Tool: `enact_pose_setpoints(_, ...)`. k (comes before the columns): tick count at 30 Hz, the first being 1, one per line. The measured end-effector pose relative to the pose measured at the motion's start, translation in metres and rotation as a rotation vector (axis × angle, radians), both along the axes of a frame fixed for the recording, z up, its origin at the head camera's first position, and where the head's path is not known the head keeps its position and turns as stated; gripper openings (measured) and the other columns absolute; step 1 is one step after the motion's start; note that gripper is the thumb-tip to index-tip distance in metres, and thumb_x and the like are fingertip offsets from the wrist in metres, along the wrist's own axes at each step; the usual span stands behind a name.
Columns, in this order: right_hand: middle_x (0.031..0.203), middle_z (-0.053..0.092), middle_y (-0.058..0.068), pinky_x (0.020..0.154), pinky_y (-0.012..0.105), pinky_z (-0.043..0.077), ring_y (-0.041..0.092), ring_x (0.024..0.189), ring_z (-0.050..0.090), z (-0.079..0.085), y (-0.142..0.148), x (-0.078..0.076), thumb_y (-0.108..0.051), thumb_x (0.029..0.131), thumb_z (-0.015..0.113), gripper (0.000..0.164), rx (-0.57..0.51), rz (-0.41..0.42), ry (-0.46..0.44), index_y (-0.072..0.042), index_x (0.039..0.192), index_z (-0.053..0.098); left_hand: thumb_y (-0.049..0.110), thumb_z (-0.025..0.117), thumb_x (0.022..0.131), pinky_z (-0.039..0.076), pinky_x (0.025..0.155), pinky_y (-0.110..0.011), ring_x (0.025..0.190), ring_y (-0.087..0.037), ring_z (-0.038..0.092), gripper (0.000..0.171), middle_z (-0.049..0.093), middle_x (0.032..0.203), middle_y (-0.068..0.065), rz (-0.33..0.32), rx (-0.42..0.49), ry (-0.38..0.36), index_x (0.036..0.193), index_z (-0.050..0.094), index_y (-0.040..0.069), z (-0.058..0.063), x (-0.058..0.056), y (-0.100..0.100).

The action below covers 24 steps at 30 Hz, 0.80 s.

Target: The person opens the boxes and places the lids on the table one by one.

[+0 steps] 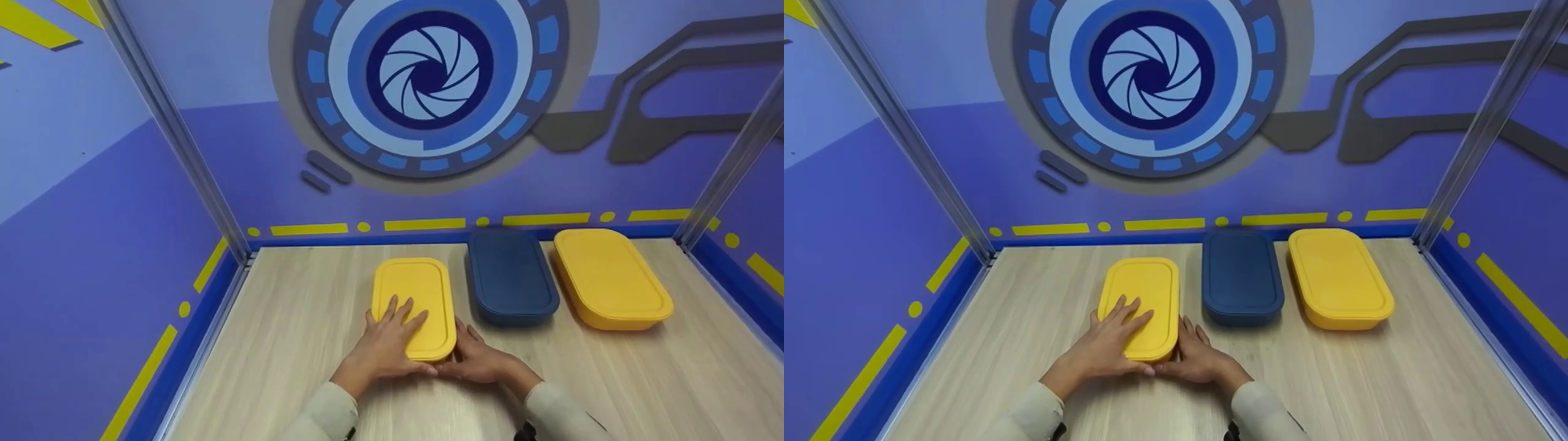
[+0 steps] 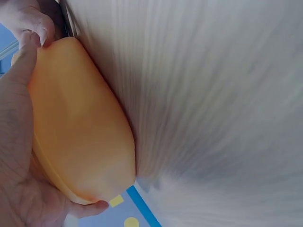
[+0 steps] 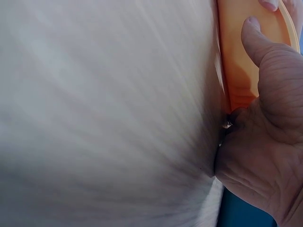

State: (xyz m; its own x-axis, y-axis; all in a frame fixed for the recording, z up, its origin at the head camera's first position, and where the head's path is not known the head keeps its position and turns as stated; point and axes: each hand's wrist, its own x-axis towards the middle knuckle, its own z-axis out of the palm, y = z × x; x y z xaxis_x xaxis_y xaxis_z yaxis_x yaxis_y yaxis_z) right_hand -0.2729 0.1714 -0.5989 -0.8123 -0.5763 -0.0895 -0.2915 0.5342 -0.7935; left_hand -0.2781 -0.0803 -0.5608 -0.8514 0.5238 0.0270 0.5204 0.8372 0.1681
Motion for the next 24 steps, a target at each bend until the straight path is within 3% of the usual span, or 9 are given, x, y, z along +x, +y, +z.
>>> enact_pose_setpoints(9,0.181,-0.009,0.017,0.129,0.072,-0.008,0.038,0.169,-0.011,-0.0011,-0.0022,0.0005,-0.057,0.096,0.074,0.113,0.005,-0.011,-0.02,-0.018,0.174,0.003,0.1,0.046,0.08,0.032,0.116,-0.082,0.166,-0.043,0.024,0.112,0.029,0.177,-0.012,-0.012,-0.067,0.051,0.17,0.028,0.035,-0.0046,0.004,-0.001)
enact_pose_setpoints(17,0.182,-0.009,0.015,0.131,0.069,-0.007,0.038,0.169,-0.008,-0.0003,-0.0029,0.0022,-0.06,0.096,0.072,0.114,0.031,-0.039,-0.062,-0.016,0.174,0.001,0.096,0.035,0.087,0.028,0.118,-0.083,0.167,-0.042,0.02,0.104,0.028,0.178,-0.012,0.008,-0.072,0.031,0.17,0.026,0.035,-0.0067,0.0077,0.001)
enact_pose_setpoints(24,0.182,-0.01,0.013,0.131,0.069,-0.007,0.037,0.169,-0.008,0.0017,-0.0017,0.0011,-0.061,0.095,0.073,0.115,0.029,-0.042,-0.068,-0.021,0.174,-0.001,0.097,0.036,0.086,0.031,0.115,-0.083,0.166,-0.043,0.024,0.104,0.03,0.177,-0.012,0.004,-0.095,0.069,0.17,0.028,0.036,-0.0074,0.0057,0.0028)
